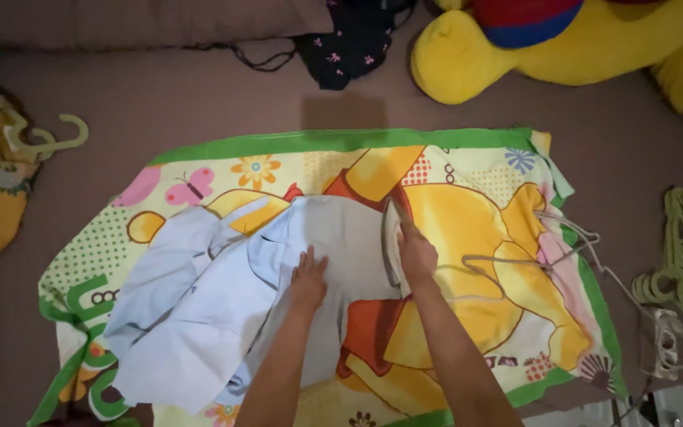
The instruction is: The person irons a yellow floral long-sleeved shirt on a bed, then places it on a hanger. They then pick up a white shirt from a pile of clothes on the floor, unfold it, and iron it on the bed.
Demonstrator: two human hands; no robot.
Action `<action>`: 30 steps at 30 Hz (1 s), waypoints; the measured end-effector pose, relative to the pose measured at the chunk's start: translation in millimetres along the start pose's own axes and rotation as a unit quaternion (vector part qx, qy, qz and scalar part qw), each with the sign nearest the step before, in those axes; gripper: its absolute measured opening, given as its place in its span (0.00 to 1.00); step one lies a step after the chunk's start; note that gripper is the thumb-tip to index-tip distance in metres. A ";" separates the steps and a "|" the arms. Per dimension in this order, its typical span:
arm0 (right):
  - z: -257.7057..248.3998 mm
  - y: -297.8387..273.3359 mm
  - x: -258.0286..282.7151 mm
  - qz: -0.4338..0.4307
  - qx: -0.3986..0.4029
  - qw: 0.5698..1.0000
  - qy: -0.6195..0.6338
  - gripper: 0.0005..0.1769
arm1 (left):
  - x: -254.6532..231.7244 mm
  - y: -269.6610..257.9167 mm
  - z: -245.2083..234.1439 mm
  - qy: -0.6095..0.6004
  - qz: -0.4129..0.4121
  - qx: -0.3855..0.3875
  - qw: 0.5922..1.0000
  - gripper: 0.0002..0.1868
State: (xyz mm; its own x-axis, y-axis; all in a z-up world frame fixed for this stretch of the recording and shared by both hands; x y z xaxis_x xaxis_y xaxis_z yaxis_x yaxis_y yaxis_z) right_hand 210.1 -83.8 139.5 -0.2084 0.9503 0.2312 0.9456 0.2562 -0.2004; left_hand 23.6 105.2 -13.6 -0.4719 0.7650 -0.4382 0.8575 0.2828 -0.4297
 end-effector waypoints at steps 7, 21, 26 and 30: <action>25.9 -16.4 -69.8 0.045 0.022 0.995 -0.091 0.20 | 8.5 -9.0 -8.7 0.007 0.024 0.066 0.998 0.33; 7.3 -98.4 -3.4 -0.188 -0.104 0.967 -0.134 0.25 | 55.1 -72.5 -100.6 0.189 -0.053 -0.011 0.981 0.10; -3.1 -168.6 83.6 -0.280 0.033 0.954 0.104 0.28 | 14.6 -105.4 -200.5 -0.019 -0.017 -0.017 1.000 0.17; -75.1 -222.1 156.0 -0.285 0.191 0.880 0.330 0.39 | -24.1 -135.1 -294.4 -0.225 0.056 -0.089 0.969 0.20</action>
State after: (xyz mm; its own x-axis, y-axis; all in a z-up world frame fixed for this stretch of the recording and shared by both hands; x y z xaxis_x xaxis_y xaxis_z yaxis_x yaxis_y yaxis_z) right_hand -13.7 -5.8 291.7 -0.3122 0.3717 0.8743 0.5550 0.8182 -0.1497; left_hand -20.6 218.8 287.5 -0.3813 0.4788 -0.7908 0.9114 0.3378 -0.2349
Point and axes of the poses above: each hand's wrist, its own y-axis towards the middle knuckle, its own z-axis out of the palm, x = y × z, the point moved 4 cm from there along y, towards the middle knuckle, and after that the axes turned 6 degrees about -y, right-handed, at the moved point
